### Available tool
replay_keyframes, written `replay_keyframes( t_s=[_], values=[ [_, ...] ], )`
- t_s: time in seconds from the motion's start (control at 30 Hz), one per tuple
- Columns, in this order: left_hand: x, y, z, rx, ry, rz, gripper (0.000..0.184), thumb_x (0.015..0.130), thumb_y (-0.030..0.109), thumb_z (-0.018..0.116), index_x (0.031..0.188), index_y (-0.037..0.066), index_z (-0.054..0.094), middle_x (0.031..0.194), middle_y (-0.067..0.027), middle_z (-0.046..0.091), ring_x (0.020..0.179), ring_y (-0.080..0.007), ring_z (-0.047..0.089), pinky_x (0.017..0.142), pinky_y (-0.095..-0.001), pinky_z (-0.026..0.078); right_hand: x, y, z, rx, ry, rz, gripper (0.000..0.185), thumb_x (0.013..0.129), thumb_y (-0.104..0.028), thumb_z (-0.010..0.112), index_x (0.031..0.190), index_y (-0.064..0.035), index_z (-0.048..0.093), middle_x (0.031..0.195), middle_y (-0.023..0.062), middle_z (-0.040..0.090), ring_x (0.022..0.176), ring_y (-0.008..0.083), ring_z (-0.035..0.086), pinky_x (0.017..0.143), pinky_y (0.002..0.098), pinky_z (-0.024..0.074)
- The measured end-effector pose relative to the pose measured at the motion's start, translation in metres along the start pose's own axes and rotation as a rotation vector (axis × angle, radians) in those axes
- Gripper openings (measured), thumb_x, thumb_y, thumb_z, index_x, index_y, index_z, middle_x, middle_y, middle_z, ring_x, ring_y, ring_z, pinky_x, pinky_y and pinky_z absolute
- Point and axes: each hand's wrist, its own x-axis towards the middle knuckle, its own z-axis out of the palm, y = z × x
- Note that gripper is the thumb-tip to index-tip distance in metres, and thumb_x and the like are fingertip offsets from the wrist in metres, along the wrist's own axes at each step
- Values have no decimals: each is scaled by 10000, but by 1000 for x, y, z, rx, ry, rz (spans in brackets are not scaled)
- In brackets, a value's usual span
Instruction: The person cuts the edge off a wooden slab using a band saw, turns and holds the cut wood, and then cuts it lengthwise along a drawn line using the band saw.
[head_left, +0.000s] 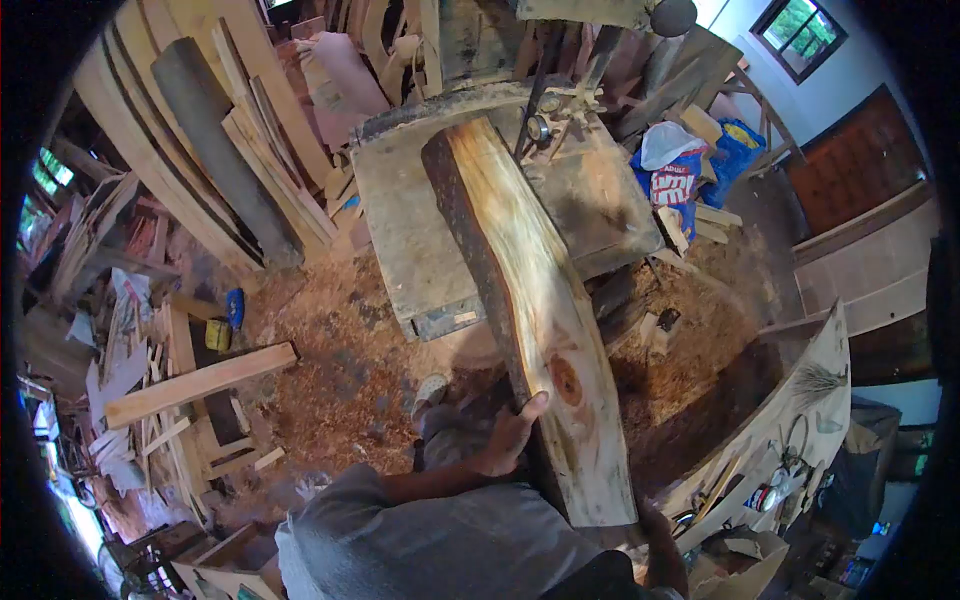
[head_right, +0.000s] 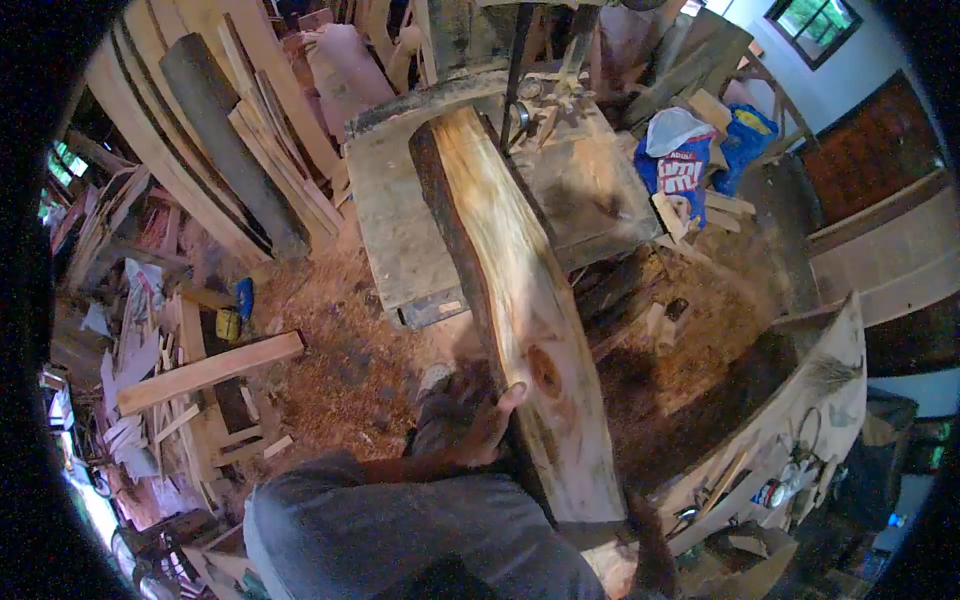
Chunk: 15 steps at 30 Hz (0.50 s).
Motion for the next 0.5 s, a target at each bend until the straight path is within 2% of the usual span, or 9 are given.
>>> replay_keyframes(
  t_s=[0.07, 0.17, 0.2, 0.27, 0.4, 0.5],
  values=[
    [0, 2, 4, -2, -11, -2, 636, 910, 421, 717, 1352, -10, 562, 1267, -120, 637, 1147, -230, 607, 973, -391, 494, 5, -14, -5, -187, -97, 308, 673, 1008, -350, 498, 1605, -135, 275, 1486, 270, 497, 1349, 384, 500, 1117, 450, 395],
    [6, -4, 6, -5, -30, 15, 664, 909, 435, 714, 1360, -22, 544, 1287, -129, 618, 1165, -233, 598, 987, -395, 489, 19, 22, -6, 150, -24, 381, 620, 1025, -444, 448, 1588, -227, 304, 1416, 296, 549, 1274, 463, 543, 1085, 480, 413],
    [9, -9, 5, -7, -32, 17, 672, 908, 439, 714, 1362, -25, 540, 1291, -132, 614, 1168, -234, 596, 991, -396, 488, 16, 30, -8, 88, -13, 330, 640, 1020, -528, 411, 1572, -211, 349, 1423, 298, 542, 1269, 467, 547, 1097, 482, 399],
    [18, -21, 2, 47, 72, -11, 681, 905, 444, 714, 1358, -33, 539, 1285, -132, 616, 1170, -235, 591, 998, -397, 484, 12, 37, -11, 27, -2, 281, 684, 1015, -613, 374, 1557, -195, 394, 1430, 300, 535, 1264, 471, 551, 1109, 485, 384],
    [25, -27, 3, 74, 87, 54, 705, 897, 461, 719, 1348, -51, 539, 1274, -131, 618, 1161, -233, 585, 1006, -386, 473, 15, 11, -18, 74, 21, 306, 671, 1041, -598, 333, 1530, -150, 435, 1419, 224, 555, 1264, 389, 536, 1118, 450, 372],
    [33, -31, 2, 81, 13, 142, 676, 916, 444, 707, 1342, -54, 541, 1265, -130, 620, 1156, -222, 578, 1003, -374, 467, 11, -24, -21, 203, 37, 330, 671, 1061, -588, 302, 1510, -117, 467, 1411, 166, 569, 1263, 328, 524, 1124, 424, 363]
  ],
)
